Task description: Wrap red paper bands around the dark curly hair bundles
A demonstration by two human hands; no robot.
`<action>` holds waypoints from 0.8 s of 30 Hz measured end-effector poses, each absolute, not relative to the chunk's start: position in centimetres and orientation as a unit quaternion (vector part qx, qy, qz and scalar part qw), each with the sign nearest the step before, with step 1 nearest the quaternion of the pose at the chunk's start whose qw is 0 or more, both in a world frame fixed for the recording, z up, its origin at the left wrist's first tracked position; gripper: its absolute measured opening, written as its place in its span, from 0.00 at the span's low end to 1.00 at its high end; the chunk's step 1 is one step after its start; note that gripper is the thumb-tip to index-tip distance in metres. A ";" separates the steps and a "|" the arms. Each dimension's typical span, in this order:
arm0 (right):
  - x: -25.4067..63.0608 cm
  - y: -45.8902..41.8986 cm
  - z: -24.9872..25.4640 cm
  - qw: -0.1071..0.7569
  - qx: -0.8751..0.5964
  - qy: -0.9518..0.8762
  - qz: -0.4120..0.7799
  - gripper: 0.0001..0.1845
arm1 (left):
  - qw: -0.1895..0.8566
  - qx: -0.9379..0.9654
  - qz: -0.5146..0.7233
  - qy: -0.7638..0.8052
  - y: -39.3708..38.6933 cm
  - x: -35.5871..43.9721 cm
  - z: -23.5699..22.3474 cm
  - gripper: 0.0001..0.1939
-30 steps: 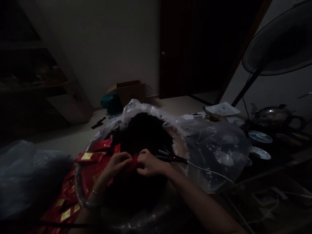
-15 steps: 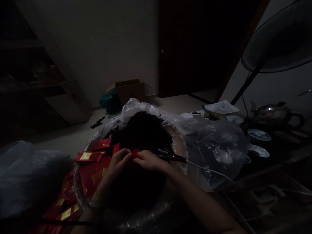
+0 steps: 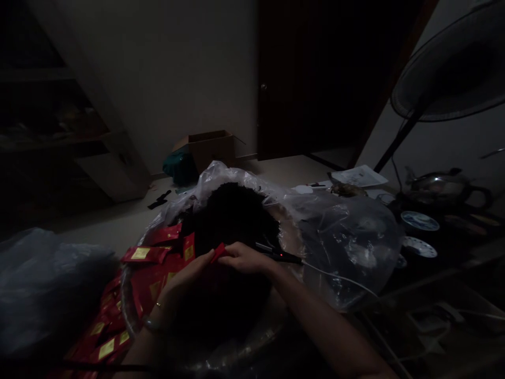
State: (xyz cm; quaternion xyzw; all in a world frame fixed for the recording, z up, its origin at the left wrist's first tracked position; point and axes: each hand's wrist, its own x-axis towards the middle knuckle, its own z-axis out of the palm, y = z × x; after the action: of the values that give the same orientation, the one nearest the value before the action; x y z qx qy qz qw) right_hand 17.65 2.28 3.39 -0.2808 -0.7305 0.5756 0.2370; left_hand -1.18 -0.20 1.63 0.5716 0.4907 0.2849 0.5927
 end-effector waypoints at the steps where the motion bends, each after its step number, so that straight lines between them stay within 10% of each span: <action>1: 17.7 2.3 3.4 0.234 -0.277 -0.724 0.586 0.14 | 0.611 0.560 0.278 0.485 0.0 -1.3 1.3 0.26; 9: 18.1 2.7 3.0 0.151 -0.296 -0.759 0.560 0.18 | 0.534 0.587 0.313 0.522 1.0 -2.4 -1.2 0.12; 24: 18.7 2.8 3.6 0.156 -0.334 -0.725 0.582 0.36 | 0.589 0.560 0.286 0.508 0.6 1.2 0.9 0.30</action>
State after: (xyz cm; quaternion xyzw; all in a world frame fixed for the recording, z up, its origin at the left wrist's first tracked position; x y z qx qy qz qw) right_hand 18.72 2.81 3.58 -0.3343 -0.7246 0.5822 0.1557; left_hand 1.19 0.61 0.89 0.5601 0.5079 0.2856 0.5889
